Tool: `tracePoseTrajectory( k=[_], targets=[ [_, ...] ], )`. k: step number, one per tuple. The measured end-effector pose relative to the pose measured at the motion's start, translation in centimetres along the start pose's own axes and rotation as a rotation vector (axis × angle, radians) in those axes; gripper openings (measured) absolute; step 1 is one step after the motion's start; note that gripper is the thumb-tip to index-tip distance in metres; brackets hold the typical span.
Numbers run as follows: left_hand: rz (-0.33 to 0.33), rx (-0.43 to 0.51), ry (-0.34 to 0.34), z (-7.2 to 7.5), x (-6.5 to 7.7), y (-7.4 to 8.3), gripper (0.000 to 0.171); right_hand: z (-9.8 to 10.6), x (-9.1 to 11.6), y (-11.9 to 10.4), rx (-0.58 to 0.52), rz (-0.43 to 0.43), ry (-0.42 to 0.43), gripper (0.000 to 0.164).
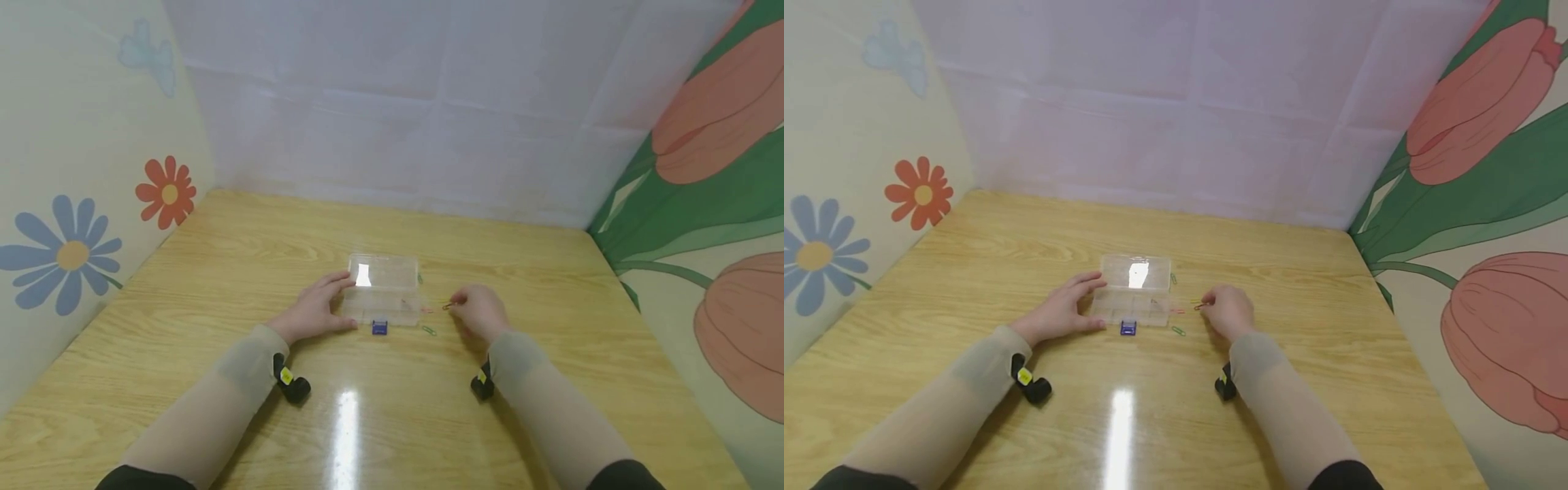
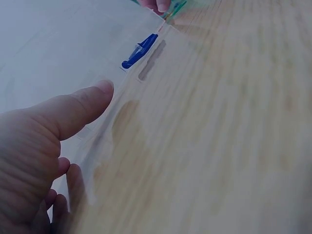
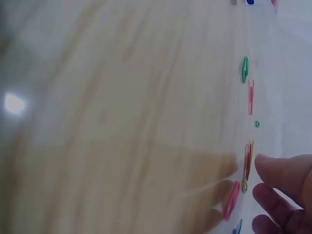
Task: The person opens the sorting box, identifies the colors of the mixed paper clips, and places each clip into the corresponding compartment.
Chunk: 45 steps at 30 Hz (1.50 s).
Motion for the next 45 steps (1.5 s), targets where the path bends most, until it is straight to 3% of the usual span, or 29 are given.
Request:
tracePoseTrajectory(
  k=[14, 19, 27, 37, 45],
  targets=[
    [-0.009, -0.004, 0.007, 0.2, 0.2, 0.4, 0.087, 0.0, -0.3, -1.3, 0.23, 0.132, 0.041, 0.01],
    [-0.016, -0.008, 0.01, 0.3, 0.2, 0.4, 0.087, -0.1, -0.4, -1.4, 0.264, 0.135, 0.045, 0.004],
    [-0.015, -0.003, 0.007, 0.3, 0.2, 0.5, 0.086, -0.4, -0.5, -1.5, 0.312, 0.138, 0.062, 0.011],
    [-0.006, -0.005, 0.005, 0.2, 0.2, 0.5, 0.087, -0.2, -0.4, -1.7, 0.283, 0.127, 0.081, 0.011],
    [-0.003, -0.001, -0.001, 0.1, 0.2, 0.5, 0.086, -0.1, 0.2, -4.3, 0.241, 0.198, 0.101, 0.011]
  ],
)
Point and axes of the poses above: each hand's wrist, its own x-axis away from the middle knuckle, its own z-axis out of the back of the hand, y = z × x, the point moved 7 cm from there along -x, towards the middle knuckle, and after that the axes turned 1 degree about -z, right-handed, at the moved point
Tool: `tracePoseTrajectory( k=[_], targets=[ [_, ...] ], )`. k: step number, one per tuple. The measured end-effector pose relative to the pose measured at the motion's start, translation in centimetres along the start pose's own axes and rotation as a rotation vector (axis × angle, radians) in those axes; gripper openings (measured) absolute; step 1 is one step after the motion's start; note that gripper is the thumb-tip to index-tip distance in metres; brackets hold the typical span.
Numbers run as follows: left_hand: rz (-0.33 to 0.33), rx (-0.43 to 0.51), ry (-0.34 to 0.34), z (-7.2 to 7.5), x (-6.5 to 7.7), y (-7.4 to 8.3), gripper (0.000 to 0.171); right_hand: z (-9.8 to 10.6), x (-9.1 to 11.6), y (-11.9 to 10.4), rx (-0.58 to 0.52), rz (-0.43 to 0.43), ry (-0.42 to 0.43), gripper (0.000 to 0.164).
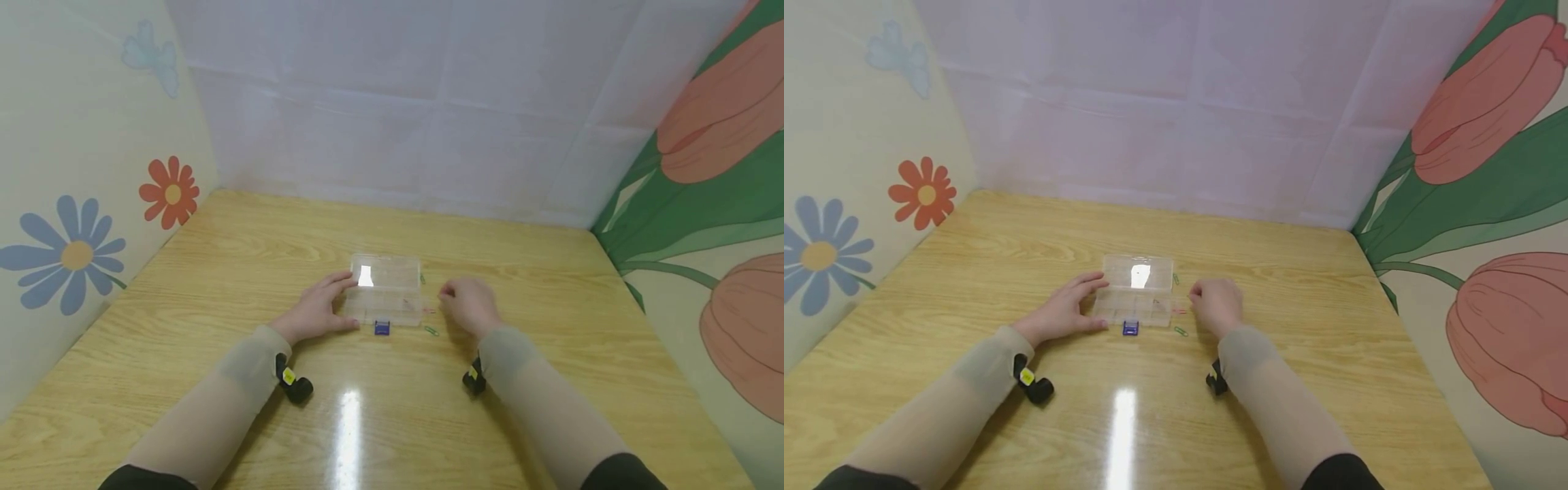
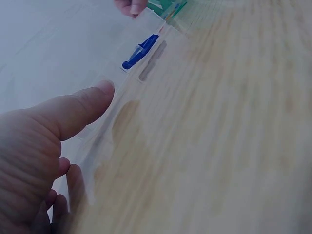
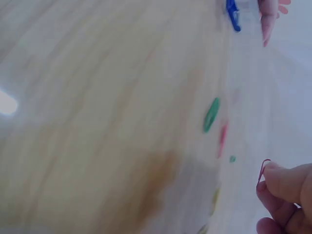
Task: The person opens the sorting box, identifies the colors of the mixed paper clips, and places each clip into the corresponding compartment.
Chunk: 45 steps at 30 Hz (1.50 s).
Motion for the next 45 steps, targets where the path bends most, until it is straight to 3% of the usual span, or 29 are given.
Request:
tracePoseTrajectory(
  k=[10, 25, 45],
  targets=[
    [0.004, 0.002, -0.002, -0.1, 0.1, 0.0, 0.087, -1.3, -1.1, -4.4, 0.072, 0.158, -0.007, 0.01],
    [-0.002, -0.004, 0.003, -0.3, -0.1, -0.3, 0.087, -2.8, -1.4, -4.9, 0.057, 0.13, -0.031, 0.005],
    [-0.001, -0.002, 0.005, -0.1, 0.1, -0.4, 0.087, -2.9, -1.2, -4.8, 0.007, 0.108, -0.058, 0.005]
  ],
)
Point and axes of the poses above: each hand's wrist, its own x-axis away from the middle knuckle, its own z-axis out of the back of the hand, y = z × x, the point moved 7 cm from there along -x, towards the middle knuckle, and after that the axes turned 1 degree about -z, right-handed, at the moved point
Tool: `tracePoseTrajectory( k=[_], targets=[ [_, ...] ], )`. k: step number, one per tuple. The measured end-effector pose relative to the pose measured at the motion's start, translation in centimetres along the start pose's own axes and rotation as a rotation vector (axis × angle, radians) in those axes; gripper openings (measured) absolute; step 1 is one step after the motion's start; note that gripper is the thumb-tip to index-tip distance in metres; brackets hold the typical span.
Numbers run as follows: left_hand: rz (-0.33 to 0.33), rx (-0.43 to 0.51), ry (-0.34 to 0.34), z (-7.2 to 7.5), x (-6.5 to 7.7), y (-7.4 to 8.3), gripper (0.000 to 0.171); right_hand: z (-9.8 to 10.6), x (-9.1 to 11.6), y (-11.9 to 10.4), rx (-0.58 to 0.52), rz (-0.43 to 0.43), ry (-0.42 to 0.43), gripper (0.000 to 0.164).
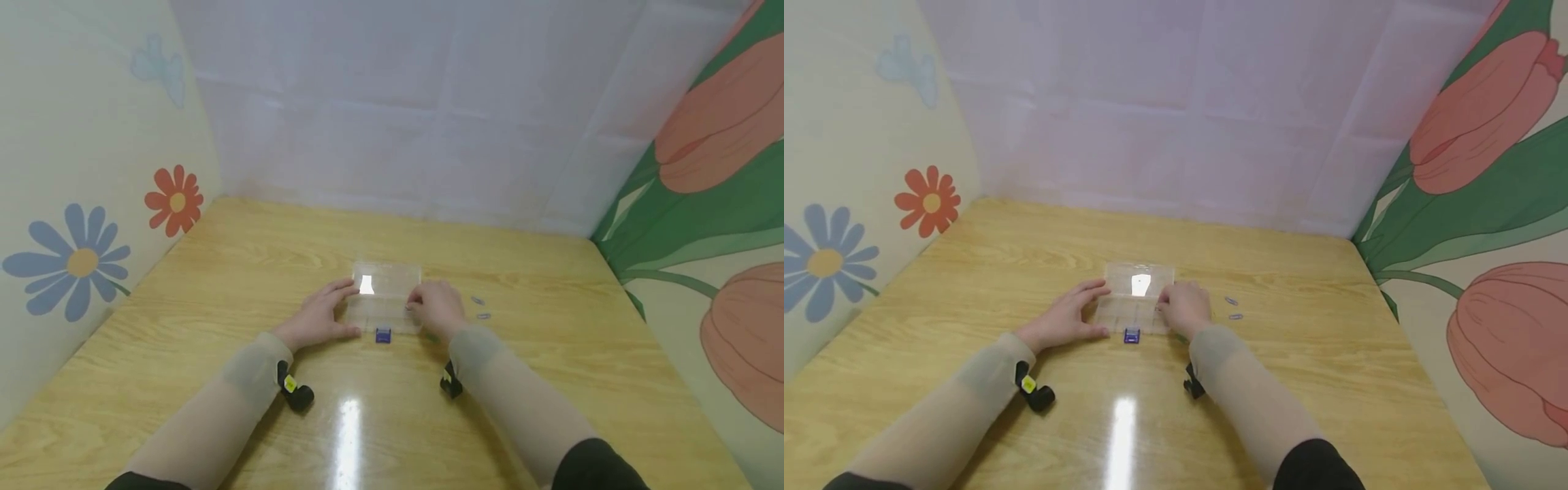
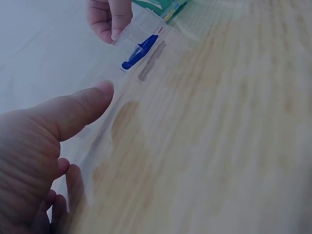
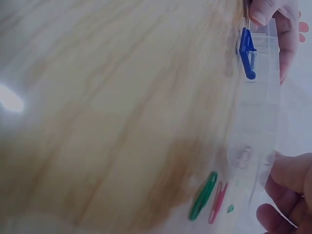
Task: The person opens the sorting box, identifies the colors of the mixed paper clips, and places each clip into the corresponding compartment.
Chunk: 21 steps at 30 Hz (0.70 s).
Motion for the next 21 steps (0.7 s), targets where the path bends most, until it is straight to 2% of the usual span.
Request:
tracePoseTrajectory(
  k=[6, 11, 16, 21],
  targets=[
    [0.005, 0.001, -0.003, -0.2, 0.1, -0.1, 0.087, 0.3, 0.2, 0.0, -0.017, 0.01, 0.001, 0.005],
    [-0.005, 0.012, 0.002, -0.4, 0.2, 0.0, 0.087, 1.4, 0.8, 0.7, -0.058, -0.006, 0.04, 0.01],
    [-0.009, 0.018, 0.015, -0.2, 0.3, 0.1, 0.087, 3.5, 1.6, 2.8, -0.135, -0.041, 0.086, 0.018],
    [-0.008, 0.004, 0.012, -0.3, 0.4, -0.1, 0.087, 4.8, 2.2, 6.0, -0.176, -0.098, 0.082, 0.022]
  ],
)
Point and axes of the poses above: each hand's wrist, its own x-axis away from the middle knuckle, its own z-axis out of the back of the hand, y = z × x, the point moved 7 cm from there along -x, towards the middle knuckle, and after that the axes turned 1 degree about -z, right-handed, at the moved point
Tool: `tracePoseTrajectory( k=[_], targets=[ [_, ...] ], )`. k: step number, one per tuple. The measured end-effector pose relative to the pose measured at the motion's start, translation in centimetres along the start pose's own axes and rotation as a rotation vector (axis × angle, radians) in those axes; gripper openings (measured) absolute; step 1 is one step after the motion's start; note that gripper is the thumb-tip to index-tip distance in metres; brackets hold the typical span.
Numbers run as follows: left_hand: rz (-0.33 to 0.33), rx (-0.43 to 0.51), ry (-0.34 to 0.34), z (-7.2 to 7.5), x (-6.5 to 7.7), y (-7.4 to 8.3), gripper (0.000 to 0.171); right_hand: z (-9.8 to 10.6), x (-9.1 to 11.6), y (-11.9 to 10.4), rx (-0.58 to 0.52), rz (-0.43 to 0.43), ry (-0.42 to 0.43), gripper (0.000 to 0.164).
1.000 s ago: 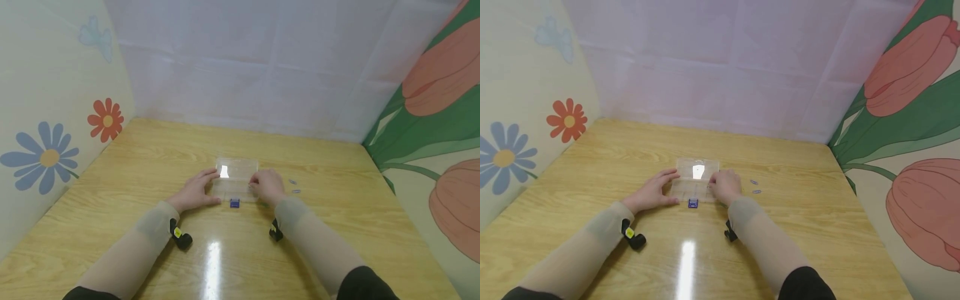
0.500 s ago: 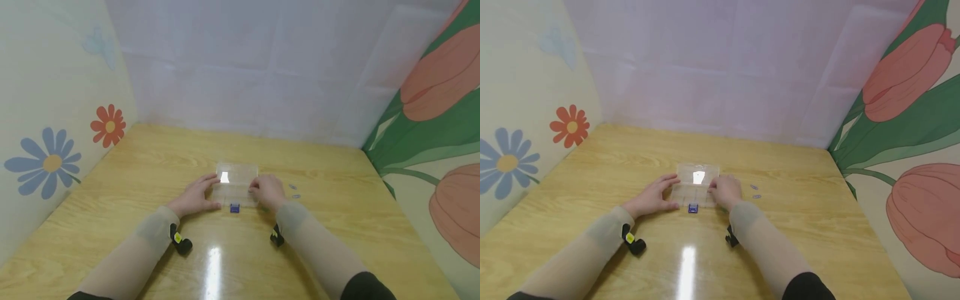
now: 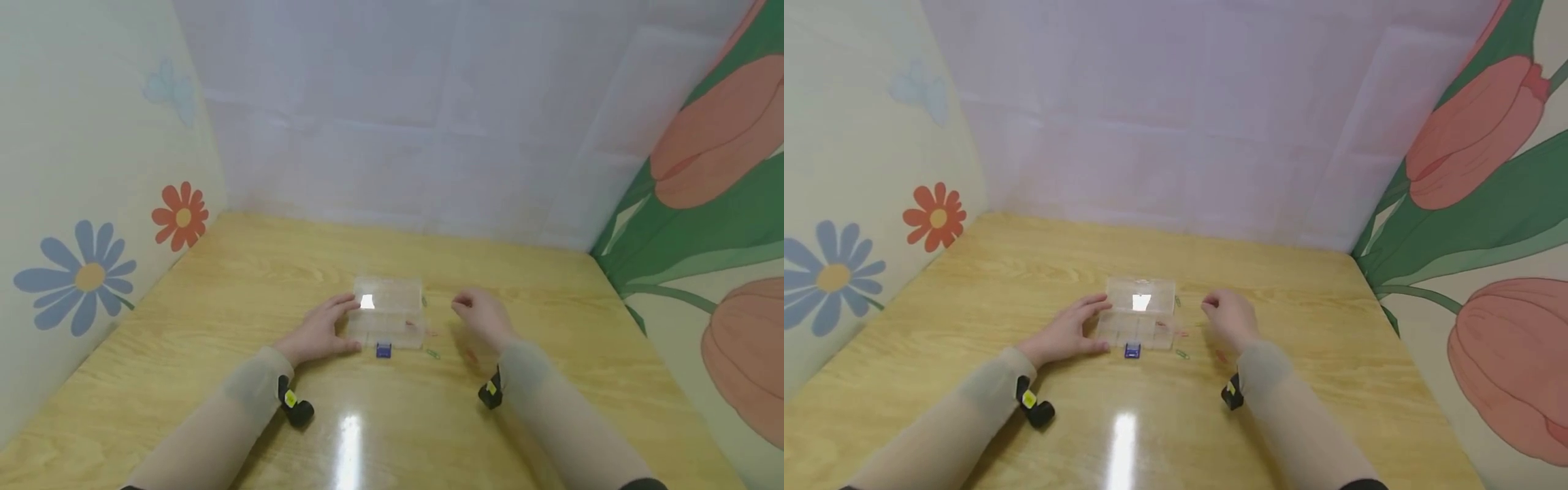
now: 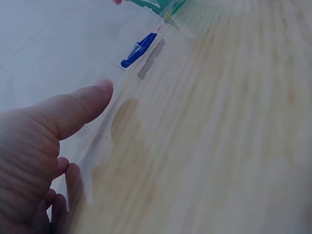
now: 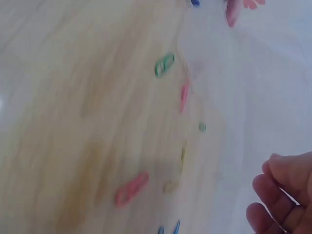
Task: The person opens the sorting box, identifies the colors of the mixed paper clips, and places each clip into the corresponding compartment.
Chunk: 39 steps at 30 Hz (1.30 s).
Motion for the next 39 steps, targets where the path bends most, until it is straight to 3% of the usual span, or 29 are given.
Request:
tracePoseTrajectory(
  k=[6, 12, 18, 27, 39],
  targets=[
    [0.002, 0.003, 0.001, 0.0, 0.2, 0.0, 0.087, 1.5, 0.3, 3.1, -0.017, -0.067, -0.016, 0.025],
    [0.002, 0.008, 0.0, 0.1, 0.1, 0.2, 0.087, 1.8, 0.5, 4.9, 0.09, -0.106, -0.066, 0.015],
    [-0.012, 0.006, 0.017, 0.3, 0.2, 0.3, 0.087, 1.2, 0.7, 5.4, 0.125, -0.101, -0.146, 0.016],
    [0.0, 0.007, 0.004, 0.2, 0.2, 0.4, 0.087, 0.5, 0.4, 6.5, 0.145, -0.14, -0.166, 0.013],
    [-0.002, 0.008, 0.008, 0.2, 0.2, 0.4, 0.086, 0.3, 0.6, 6.3, 0.181, -0.171, -0.175, 0.014]
  ],
)
Point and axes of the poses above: each hand's wrist, its own x-axis away from the middle knuckle, its own z-axis out of the back of the hand, y = z × x, the point moved 7 cm from there along -x, towards the middle knuckle, and after that the axes turned 1 degree about -z, right-handed, at the moved point
